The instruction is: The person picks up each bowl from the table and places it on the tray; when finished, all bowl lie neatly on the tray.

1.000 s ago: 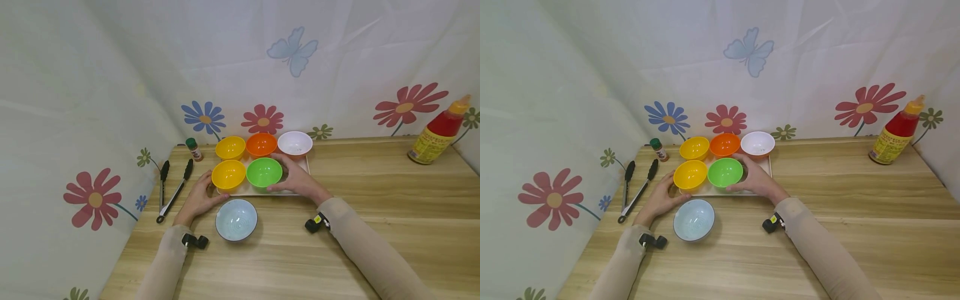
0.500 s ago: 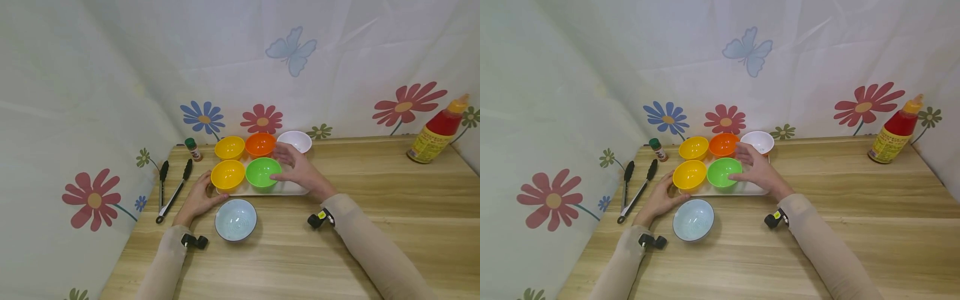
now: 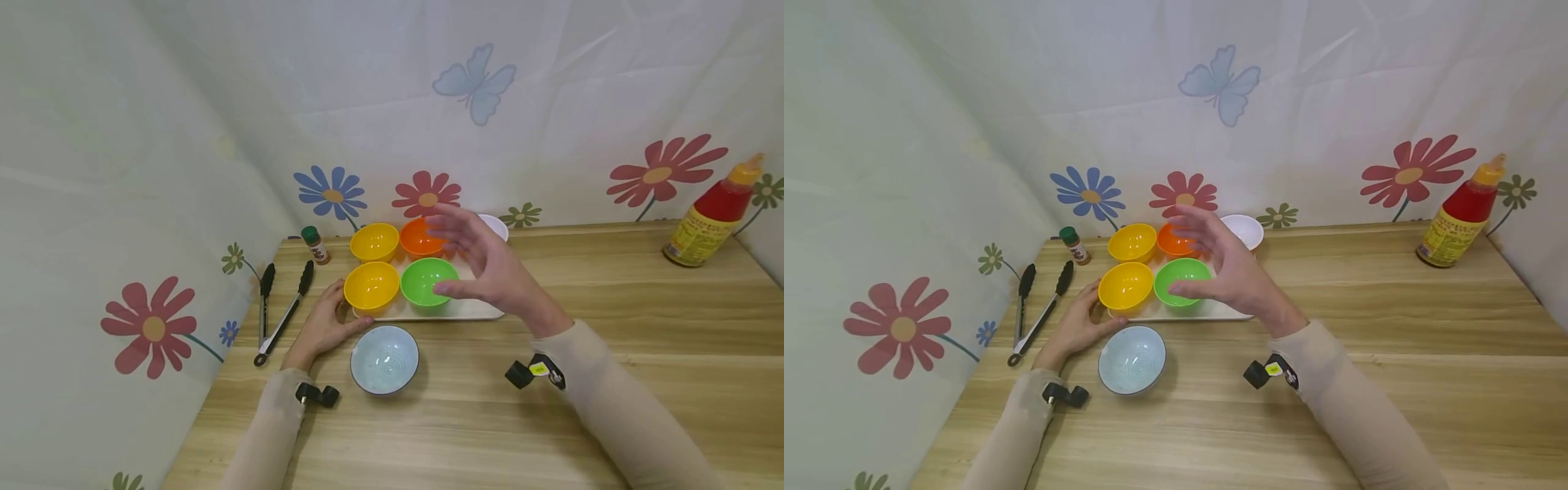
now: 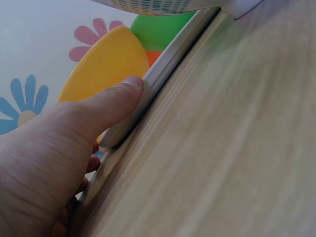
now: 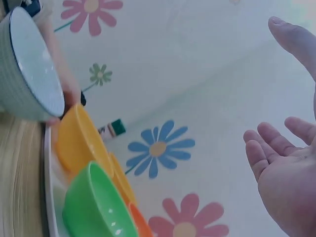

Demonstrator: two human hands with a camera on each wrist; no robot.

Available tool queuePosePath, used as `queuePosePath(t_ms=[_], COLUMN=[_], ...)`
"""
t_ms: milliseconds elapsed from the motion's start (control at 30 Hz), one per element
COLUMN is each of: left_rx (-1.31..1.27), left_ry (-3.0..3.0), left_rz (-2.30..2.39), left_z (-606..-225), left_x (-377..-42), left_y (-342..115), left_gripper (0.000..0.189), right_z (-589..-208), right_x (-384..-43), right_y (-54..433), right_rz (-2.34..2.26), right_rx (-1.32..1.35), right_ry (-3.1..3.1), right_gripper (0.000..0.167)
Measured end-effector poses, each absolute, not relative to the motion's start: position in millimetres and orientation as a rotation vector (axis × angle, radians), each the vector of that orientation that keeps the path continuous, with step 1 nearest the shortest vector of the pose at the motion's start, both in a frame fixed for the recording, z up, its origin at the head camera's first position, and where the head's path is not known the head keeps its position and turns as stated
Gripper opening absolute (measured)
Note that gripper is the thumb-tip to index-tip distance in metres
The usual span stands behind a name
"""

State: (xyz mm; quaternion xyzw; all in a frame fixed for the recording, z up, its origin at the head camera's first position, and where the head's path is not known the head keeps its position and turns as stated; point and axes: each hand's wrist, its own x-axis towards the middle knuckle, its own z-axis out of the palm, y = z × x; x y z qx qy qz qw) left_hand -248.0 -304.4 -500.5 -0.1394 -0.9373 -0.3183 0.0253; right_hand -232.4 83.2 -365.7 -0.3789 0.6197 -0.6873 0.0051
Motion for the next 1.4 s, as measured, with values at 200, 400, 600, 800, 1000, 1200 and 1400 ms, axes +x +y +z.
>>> queuePosePath(t_ms=[200, 400, 600, 800, 1000, 1200, 1400], left_rx=[-0.474, -0.493, -0.494, -0.489, -0.492, -0.484, -0.485], left_ry=[-2.877, -2.868, -2.861, -2.858, -2.845, -2.845, -2.854], left_rz=[-0.964, -0.966, -0.968, -0.961, -0.974, -0.980, -0.968], left_z=[-503.5, -505.2, -506.4, -506.7, -504.8, -504.5, -504.5], left_x=[-249.1, -250.3, -249.7, -250.4, -249.5, -248.4, -249.0], left_y=[-304.8, -304.5, -304.9, -304.2, -303.2, -304.7, -305.3], left_gripper=[0.086, 0.085, 0.084, 0.084, 0.082, 0.081, 0.082], right_z=[-359.4, -375.8, -398.4, -419.6, -438.3, -453.9, -467.4], right_x=[-214.2, -208.8, -207.2, -208.5, -212.3, -212.1, -209.2], right_y=[73.6, 60.5, 43.4, 33.7, 29.2, 22.4, 18.7], right_rz=[-2.126, -2.037, -1.899, -1.802, -1.709, -1.614, -1.512], right_rx=[-1.252, -1.213, -1.190, -1.160, -1.179, -1.153, -1.054], right_ry=[1.887, 1.890, 1.915, 1.913, 1.883, 1.886, 1.914], right_gripper=[0.107, 0.106, 0.107, 0.109, 0.114, 0.116, 0.119])
